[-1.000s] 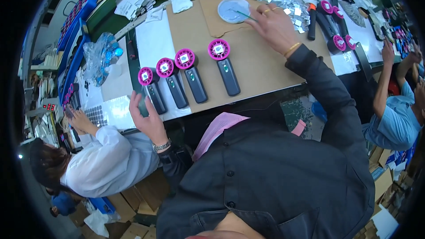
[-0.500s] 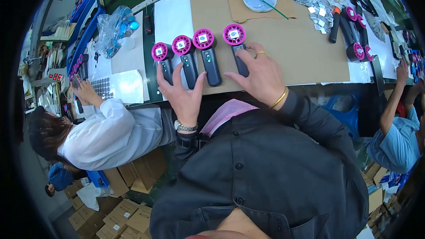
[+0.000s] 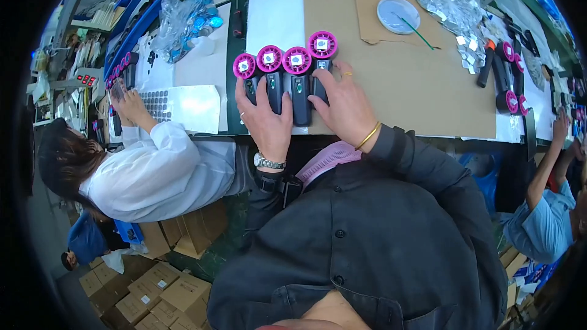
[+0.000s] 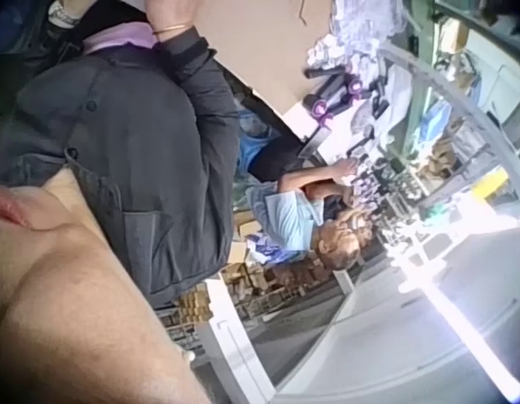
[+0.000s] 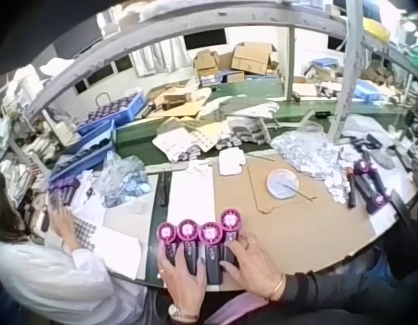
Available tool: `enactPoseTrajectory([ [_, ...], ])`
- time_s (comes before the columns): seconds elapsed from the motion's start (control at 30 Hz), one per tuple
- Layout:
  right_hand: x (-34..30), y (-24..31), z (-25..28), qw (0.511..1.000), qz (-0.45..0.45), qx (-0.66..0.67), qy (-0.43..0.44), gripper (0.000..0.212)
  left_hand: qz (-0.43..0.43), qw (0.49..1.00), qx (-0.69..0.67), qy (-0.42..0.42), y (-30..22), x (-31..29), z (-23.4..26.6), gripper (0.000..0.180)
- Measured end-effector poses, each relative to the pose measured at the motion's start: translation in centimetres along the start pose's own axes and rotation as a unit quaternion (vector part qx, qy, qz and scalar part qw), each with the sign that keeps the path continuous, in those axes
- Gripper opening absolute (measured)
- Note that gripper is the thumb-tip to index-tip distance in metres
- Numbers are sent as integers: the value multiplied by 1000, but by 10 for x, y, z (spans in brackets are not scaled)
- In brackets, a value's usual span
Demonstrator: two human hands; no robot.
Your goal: The person taps the center of handheld fans with a cloth-covered tool and presses small square components onto them. They then apply a blue substance from a container onto the components using a thin applicator and repeat the process on several fans.
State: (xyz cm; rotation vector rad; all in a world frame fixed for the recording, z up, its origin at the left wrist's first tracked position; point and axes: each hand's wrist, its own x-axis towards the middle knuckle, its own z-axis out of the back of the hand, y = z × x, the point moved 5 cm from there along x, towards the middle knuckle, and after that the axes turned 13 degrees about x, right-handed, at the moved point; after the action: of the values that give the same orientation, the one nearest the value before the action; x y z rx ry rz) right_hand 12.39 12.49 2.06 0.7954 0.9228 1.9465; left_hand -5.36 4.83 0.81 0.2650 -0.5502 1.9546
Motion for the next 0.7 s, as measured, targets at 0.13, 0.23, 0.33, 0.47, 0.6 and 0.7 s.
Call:
enactPoseTrajectory([
  [0.13,12,8,-19,1000,25,-9,4,52,13,1000,12,-8,20,10,-1,59],
  [0.23,21,13,-36,999,42,4,7,51,24,999,16,-14,41,18,0,59],
  [0.33,34,25,-62,997,66,19,31,51,46,998,31,-34,68,27,2,58],
  [0.47,47,27,-79,997,58,26,54,50,32,997,31,-61,89,42,2,58],
  [0.6,51,27,-74,997,55,33,46,50,31,999,4,-44,98,46,10,59],
  [0.7,46,28,-84,989,104,48,90,49,-10,999,-7,-52,109,54,-11,61],
])
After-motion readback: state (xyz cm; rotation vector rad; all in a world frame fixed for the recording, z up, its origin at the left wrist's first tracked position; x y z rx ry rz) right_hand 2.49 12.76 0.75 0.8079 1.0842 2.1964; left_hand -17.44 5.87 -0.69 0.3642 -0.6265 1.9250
